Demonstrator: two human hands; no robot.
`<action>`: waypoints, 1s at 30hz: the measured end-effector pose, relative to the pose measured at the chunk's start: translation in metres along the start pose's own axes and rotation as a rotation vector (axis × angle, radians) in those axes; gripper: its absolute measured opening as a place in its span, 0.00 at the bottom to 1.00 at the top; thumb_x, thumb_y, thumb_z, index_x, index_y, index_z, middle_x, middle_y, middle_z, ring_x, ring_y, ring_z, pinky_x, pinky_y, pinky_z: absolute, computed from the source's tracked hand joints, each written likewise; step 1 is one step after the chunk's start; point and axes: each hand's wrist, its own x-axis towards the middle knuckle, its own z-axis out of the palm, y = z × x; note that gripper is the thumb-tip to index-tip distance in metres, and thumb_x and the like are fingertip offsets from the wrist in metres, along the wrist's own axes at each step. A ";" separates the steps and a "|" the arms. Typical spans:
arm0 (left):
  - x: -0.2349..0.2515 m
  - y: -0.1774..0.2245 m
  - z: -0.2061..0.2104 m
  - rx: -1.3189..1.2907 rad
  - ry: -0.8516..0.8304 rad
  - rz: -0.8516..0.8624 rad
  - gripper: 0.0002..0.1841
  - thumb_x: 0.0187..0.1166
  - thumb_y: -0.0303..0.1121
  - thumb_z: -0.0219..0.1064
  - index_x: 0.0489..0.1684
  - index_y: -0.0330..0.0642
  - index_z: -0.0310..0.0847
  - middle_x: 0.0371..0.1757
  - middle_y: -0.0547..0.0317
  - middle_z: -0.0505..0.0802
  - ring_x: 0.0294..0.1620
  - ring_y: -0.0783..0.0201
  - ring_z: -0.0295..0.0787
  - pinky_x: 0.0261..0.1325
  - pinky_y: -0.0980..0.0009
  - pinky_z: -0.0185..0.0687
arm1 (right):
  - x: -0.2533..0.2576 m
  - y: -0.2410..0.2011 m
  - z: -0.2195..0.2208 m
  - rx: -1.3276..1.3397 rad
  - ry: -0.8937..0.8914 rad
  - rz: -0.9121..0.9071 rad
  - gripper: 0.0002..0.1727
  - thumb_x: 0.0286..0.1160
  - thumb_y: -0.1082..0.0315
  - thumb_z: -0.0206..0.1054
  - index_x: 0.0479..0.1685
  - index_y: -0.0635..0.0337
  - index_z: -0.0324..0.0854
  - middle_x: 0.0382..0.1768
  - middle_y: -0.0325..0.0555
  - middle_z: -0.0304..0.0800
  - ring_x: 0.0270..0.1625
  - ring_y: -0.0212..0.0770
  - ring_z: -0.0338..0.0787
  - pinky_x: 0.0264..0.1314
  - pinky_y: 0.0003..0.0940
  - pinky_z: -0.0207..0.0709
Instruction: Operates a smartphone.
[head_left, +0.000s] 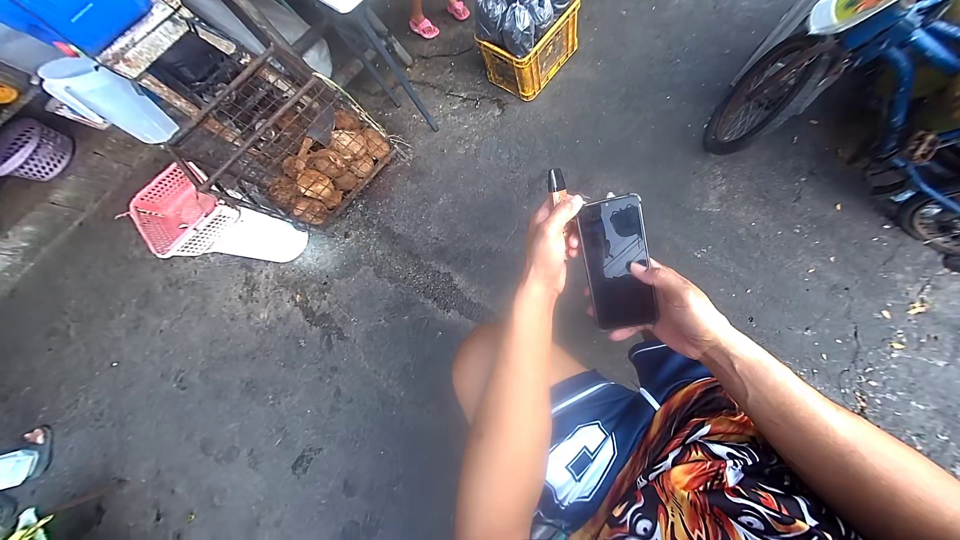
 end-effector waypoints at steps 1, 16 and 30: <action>-0.001 0.000 0.000 0.004 -0.001 0.000 0.10 0.89 0.44 0.58 0.41 0.54 0.80 0.18 0.69 0.75 0.11 0.79 0.65 0.14 0.85 0.64 | 0.000 0.000 -0.001 0.002 -0.011 0.007 0.30 0.93 0.47 0.38 0.80 0.56 0.66 0.65 0.67 0.86 0.59 0.65 0.93 0.39 0.52 0.94; -0.001 0.000 -0.001 0.000 -0.006 0.005 0.10 0.89 0.44 0.58 0.43 0.53 0.80 0.16 0.69 0.74 0.10 0.78 0.66 0.14 0.85 0.65 | -0.001 0.003 -0.004 0.026 -0.042 -0.007 0.27 0.86 0.55 0.44 0.81 0.55 0.62 0.66 0.67 0.85 0.61 0.66 0.92 0.41 0.54 0.93; -0.004 0.004 -0.001 0.004 0.023 0.008 0.10 0.89 0.46 0.57 0.43 0.54 0.80 0.17 0.69 0.76 0.11 0.79 0.66 0.15 0.86 0.65 | -0.008 0.000 -0.013 0.071 -0.351 -0.073 0.44 0.62 0.85 0.48 0.88 0.52 0.50 0.78 0.68 0.73 0.76 0.73 0.79 0.61 0.69 0.85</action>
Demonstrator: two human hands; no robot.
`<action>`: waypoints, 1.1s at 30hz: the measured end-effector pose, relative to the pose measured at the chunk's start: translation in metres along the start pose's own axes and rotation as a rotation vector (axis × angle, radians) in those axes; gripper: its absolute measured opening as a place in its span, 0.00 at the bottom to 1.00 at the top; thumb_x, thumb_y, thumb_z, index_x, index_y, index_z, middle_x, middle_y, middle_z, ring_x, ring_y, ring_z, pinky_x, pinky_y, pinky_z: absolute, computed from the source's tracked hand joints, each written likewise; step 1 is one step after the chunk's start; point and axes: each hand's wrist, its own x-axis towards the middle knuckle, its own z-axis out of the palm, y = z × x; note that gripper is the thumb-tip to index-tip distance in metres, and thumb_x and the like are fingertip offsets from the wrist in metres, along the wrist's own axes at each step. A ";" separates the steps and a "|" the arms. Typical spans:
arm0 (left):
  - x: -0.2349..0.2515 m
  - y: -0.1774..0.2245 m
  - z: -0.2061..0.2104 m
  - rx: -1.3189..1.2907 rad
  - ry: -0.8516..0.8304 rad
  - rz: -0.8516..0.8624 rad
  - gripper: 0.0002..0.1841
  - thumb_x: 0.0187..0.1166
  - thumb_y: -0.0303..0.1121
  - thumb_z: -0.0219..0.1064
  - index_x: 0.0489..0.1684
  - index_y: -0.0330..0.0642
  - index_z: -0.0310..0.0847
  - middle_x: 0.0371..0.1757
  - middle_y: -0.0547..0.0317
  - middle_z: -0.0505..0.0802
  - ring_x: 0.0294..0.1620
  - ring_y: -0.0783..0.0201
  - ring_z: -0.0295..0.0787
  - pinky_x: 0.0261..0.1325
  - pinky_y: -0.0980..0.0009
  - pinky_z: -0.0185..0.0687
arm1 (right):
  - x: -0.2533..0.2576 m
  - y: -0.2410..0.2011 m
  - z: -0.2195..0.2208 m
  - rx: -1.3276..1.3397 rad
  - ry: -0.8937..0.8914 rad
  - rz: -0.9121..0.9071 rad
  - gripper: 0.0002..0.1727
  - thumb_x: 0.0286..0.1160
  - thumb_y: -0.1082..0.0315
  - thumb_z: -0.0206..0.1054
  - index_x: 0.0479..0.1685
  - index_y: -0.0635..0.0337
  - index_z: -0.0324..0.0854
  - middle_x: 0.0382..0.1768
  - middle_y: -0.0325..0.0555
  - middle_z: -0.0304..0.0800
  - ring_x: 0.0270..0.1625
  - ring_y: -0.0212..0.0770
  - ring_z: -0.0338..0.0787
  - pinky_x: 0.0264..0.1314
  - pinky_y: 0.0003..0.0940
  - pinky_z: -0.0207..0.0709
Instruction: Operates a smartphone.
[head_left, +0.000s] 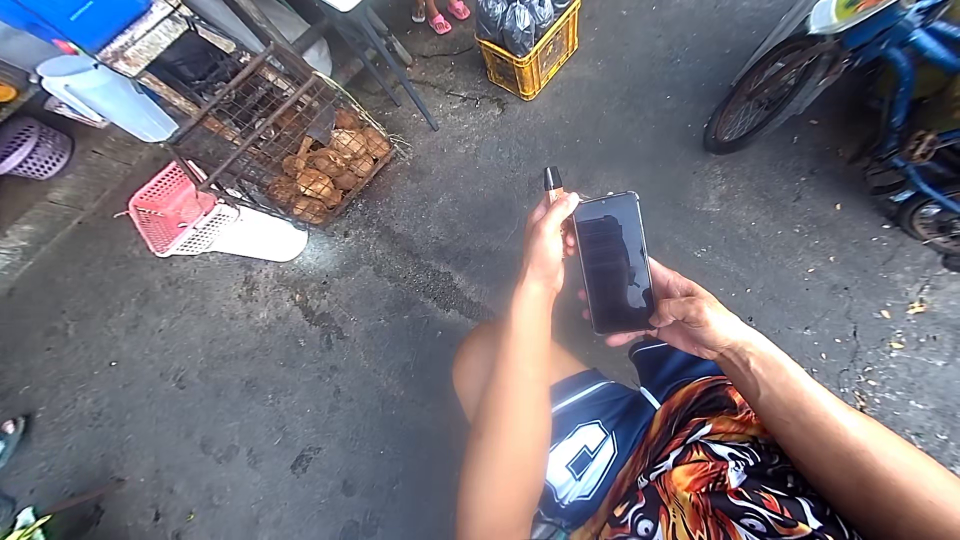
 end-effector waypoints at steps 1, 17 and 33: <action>0.000 0.000 0.000 -0.001 -0.001 0.000 0.10 0.89 0.46 0.57 0.43 0.54 0.80 0.17 0.69 0.76 0.11 0.79 0.66 0.15 0.86 0.65 | 0.000 0.000 0.001 0.000 0.002 0.002 0.45 0.62 0.86 0.48 0.89 0.53 0.49 0.78 0.68 0.73 0.76 0.73 0.79 0.61 0.69 0.85; 0.000 0.001 -0.001 -0.033 -0.009 0.005 0.10 0.89 0.44 0.57 0.42 0.53 0.80 0.17 0.69 0.76 0.11 0.79 0.67 0.15 0.86 0.66 | 0.002 -0.002 0.003 -0.022 0.028 0.008 0.41 0.68 0.82 0.49 0.88 0.53 0.50 0.77 0.68 0.74 0.73 0.72 0.81 0.60 0.67 0.87; 0.001 0.000 -0.003 -0.072 -0.013 0.017 0.09 0.88 0.43 0.58 0.42 0.53 0.80 0.19 0.69 0.77 0.12 0.79 0.67 0.16 0.86 0.66 | 0.006 -0.003 0.002 -0.045 0.054 0.026 0.38 0.69 0.81 0.49 0.86 0.54 0.53 0.74 0.69 0.77 0.70 0.72 0.84 0.56 0.65 0.89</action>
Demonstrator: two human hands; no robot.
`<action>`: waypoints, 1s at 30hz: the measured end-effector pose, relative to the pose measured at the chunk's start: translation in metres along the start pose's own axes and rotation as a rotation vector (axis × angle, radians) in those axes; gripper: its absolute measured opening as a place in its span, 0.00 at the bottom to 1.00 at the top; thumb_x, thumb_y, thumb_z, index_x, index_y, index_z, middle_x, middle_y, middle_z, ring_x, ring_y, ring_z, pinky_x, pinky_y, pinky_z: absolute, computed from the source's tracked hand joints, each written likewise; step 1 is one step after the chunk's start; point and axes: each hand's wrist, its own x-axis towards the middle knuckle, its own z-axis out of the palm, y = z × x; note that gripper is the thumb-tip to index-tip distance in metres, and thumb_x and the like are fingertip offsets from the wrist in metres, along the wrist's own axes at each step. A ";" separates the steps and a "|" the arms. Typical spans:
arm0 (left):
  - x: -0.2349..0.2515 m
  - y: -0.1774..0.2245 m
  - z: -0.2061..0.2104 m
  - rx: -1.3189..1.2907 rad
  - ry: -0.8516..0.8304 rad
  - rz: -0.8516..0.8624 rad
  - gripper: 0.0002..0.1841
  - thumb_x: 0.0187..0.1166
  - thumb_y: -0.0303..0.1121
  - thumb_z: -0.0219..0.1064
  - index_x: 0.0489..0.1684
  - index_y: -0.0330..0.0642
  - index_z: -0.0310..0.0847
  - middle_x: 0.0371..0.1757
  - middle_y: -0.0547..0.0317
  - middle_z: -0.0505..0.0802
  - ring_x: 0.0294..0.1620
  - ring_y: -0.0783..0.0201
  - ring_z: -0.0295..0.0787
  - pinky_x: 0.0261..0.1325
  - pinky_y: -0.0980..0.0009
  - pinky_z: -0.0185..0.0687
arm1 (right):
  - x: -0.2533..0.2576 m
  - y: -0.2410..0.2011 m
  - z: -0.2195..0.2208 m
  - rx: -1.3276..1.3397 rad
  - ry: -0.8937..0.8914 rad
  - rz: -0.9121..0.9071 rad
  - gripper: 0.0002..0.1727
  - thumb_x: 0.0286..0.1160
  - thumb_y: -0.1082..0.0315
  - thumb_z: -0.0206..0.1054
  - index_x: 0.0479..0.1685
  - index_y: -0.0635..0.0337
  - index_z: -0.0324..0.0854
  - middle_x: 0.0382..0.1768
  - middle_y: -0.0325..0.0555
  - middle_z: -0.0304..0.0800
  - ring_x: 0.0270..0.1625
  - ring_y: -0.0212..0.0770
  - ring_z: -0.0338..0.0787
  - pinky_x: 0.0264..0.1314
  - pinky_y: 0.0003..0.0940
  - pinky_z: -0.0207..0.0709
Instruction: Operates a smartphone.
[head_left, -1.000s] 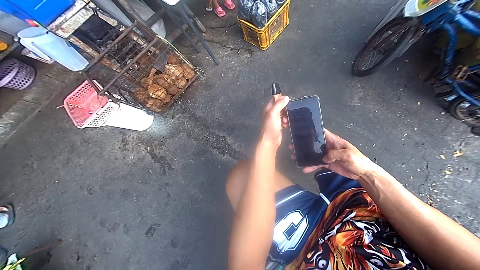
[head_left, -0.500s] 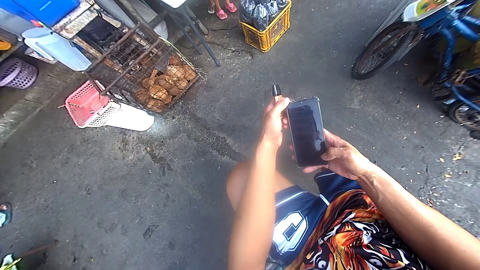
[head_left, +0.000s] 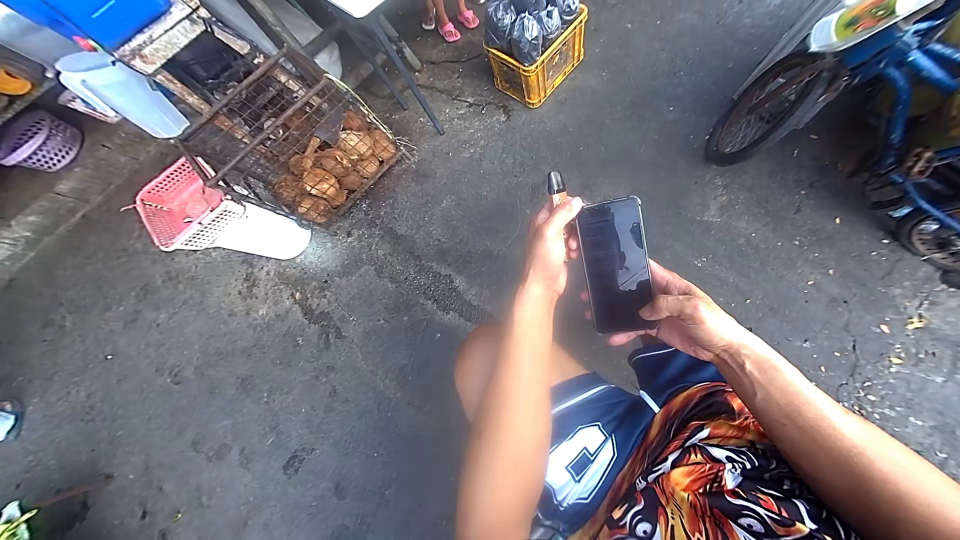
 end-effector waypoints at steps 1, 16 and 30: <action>0.000 0.000 0.000 -0.002 -0.003 0.001 0.09 0.88 0.43 0.58 0.42 0.53 0.80 0.18 0.69 0.76 0.12 0.79 0.67 0.16 0.86 0.66 | 0.000 0.000 0.000 0.001 0.002 0.000 0.38 0.69 0.81 0.49 0.86 0.55 0.53 0.74 0.69 0.77 0.70 0.72 0.84 0.56 0.65 0.89; -0.001 0.001 -0.002 -0.004 -0.032 -0.008 0.08 0.88 0.43 0.58 0.42 0.54 0.80 0.18 0.69 0.76 0.11 0.80 0.66 0.15 0.86 0.65 | 0.000 0.003 0.001 0.009 0.011 0.004 0.36 0.69 0.80 0.50 0.84 0.55 0.55 0.73 0.69 0.78 0.69 0.71 0.85 0.55 0.63 0.90; -0.002 0.001 -0.002 -0.004 -0.049 -0.013 0.09 0.89 0.43 0.57 0.42 0.53 0.80 0.19 0.69 0.77 0.11 0.80 0.65 0.14 0.86 0.64 | -0.001 0.005 0.000 -0.002 0.034 0.002 0.37 0.68 0.80 0.51 0.84 0.56 0.56 0.73 0.69 0.78 0.69 0.71 0.85 0.55 0.63 0.90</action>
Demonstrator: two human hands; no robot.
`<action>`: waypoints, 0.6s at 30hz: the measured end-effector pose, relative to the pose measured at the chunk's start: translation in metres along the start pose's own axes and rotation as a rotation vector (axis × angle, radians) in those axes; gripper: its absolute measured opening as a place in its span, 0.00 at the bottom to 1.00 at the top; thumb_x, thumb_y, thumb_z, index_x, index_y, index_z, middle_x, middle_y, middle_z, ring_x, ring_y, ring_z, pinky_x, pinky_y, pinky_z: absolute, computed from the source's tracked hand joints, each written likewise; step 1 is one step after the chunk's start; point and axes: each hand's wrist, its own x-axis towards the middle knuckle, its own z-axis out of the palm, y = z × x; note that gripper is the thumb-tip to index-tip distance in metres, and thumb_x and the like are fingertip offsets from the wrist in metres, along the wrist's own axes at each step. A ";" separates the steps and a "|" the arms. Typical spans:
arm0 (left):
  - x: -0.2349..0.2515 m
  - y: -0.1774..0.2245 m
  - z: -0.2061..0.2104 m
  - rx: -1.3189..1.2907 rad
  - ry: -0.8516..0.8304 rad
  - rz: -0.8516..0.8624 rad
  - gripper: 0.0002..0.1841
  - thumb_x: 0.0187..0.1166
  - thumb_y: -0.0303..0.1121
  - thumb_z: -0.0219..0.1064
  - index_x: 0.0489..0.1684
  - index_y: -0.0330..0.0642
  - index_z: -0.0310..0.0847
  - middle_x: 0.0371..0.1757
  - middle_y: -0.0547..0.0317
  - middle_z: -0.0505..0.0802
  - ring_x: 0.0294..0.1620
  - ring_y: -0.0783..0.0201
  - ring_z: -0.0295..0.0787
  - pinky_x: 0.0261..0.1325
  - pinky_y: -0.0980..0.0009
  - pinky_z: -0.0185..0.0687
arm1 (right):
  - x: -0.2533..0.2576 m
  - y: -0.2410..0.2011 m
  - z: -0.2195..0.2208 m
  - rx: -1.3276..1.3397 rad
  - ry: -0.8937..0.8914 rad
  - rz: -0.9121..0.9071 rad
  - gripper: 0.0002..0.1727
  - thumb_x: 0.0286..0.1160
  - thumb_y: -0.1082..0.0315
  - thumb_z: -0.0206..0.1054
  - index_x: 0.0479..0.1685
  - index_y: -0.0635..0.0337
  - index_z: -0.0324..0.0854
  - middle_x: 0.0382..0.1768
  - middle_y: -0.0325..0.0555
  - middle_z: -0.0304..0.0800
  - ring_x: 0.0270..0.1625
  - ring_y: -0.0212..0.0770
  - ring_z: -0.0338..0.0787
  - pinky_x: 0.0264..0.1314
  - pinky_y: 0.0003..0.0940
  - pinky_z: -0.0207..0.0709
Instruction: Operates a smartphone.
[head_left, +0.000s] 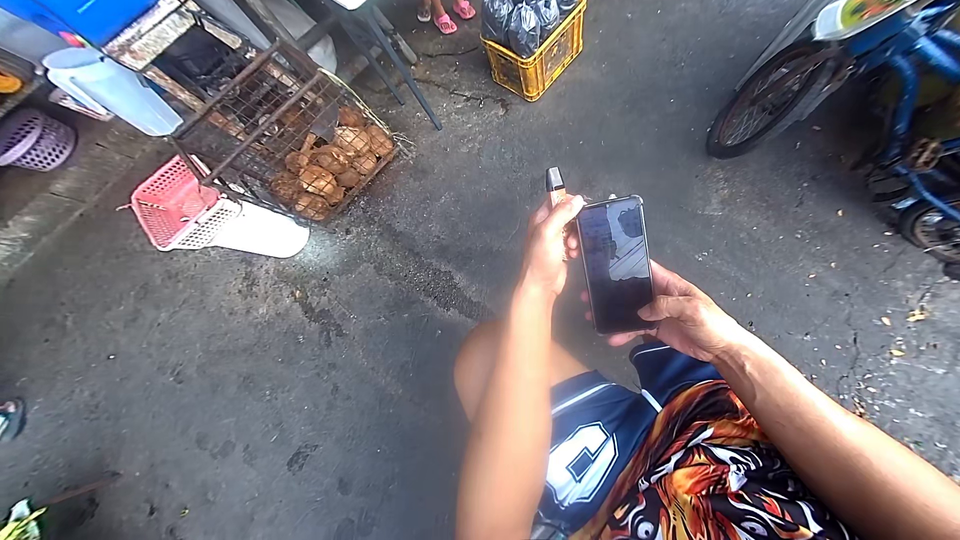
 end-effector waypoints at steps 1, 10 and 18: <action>0.000 0.000 0.000 -0.001 -0.003 0.000 0.09 0.89 0.43 0.57 0.42 0.53 0.80 0.19 0.68 0.77 0.11 0.80 0.66 0.14 0.86 0.64 | 0.000 0.000 0.000 -0.001 -0.003 -0.001 0.37 0.68 0.80 0.51 0.84 0.56 0.56 0.73 0.69 0.78 0.69 0.71 0.85 0.55 0.63 0.90; 0.000 0.000 0.001 -0.009 0.009 -0.016 0.08 0.89 0.42 0.58 0.43 0.53 0.80 0.20 0.68 0.78 0.12 0.80 0.67 0.15 0.86 0.65 | 0.000 0.000 -0.001 -0.010 -0.012 -0.011 0.38 0.66 0.82 0.48 0.84 0.56 0.55 0.73 0.68 0.78 0.70 0.71 0.85 0.54 0.64 0.90; 0.000 0.000 0.000 0.007 0.001 -0.012 0.09 0.89 0.42 0.56 0.43 0.52 0.80 0.19 0.68 0.77 0.11 0.79 0.67 0.15 0.86 0.66 | 0.000 -0.001 0.002 -0.002 0.062 0.017 0.34 0.73 0.79 0.42 0.84 0.56 0.57 0.72 0.69 0.79 0.68 0.70 0.86 0.52 0.63 0.90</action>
